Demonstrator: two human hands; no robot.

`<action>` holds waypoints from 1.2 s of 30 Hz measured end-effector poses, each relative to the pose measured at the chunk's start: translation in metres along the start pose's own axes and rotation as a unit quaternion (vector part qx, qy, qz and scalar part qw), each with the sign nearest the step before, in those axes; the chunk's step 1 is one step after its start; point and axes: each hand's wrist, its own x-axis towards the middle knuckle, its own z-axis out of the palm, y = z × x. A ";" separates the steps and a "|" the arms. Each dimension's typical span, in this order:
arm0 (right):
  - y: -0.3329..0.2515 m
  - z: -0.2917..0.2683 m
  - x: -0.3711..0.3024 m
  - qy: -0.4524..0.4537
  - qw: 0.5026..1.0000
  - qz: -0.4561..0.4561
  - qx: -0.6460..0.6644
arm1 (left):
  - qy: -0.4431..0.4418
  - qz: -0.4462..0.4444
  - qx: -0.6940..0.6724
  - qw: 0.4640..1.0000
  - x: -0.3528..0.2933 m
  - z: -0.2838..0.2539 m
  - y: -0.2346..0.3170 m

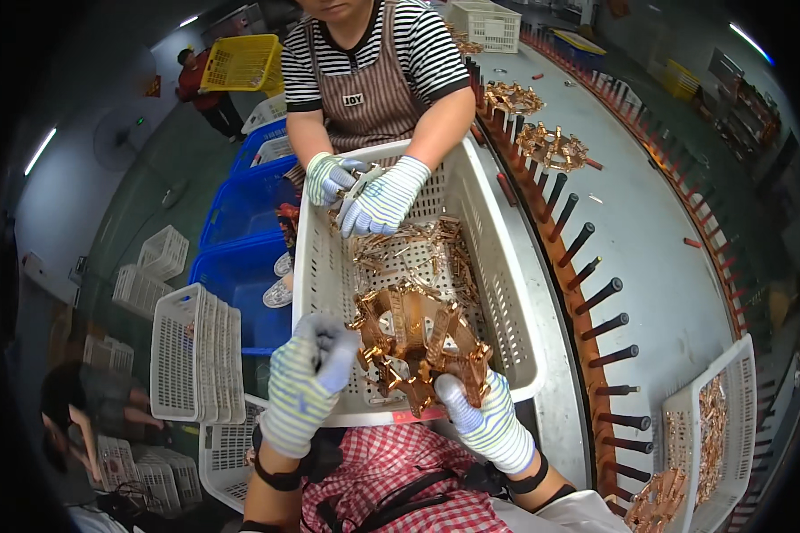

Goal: The person sits at a workstation and assembles small copper-colored metal components. They pick up a base piece and a smaller insert from a white basket, fit the insert into the base, and place the finished assembly onto a vertical rack. The person repeats this process continuously, handling the parts with gloved hands.

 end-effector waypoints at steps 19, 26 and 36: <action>-0.044 0.000 -0.083 0.075 0.988 -0.054 0.127 | -0.076 -0.194 -0.354 0.912 -0.073 0.009 0.033; -0.033 -0.025 -0.109 0.095 0.994 -0.029 0.047 | 0.025 0.058 -0.008 0.998 -0.120 0.000 0.044; -0.068 -0.016 -0.176 0.014 0.984 -0.163 -0.076 | -0.007 -0.031 -0.126 0.992 -0.165 -0.005 0.066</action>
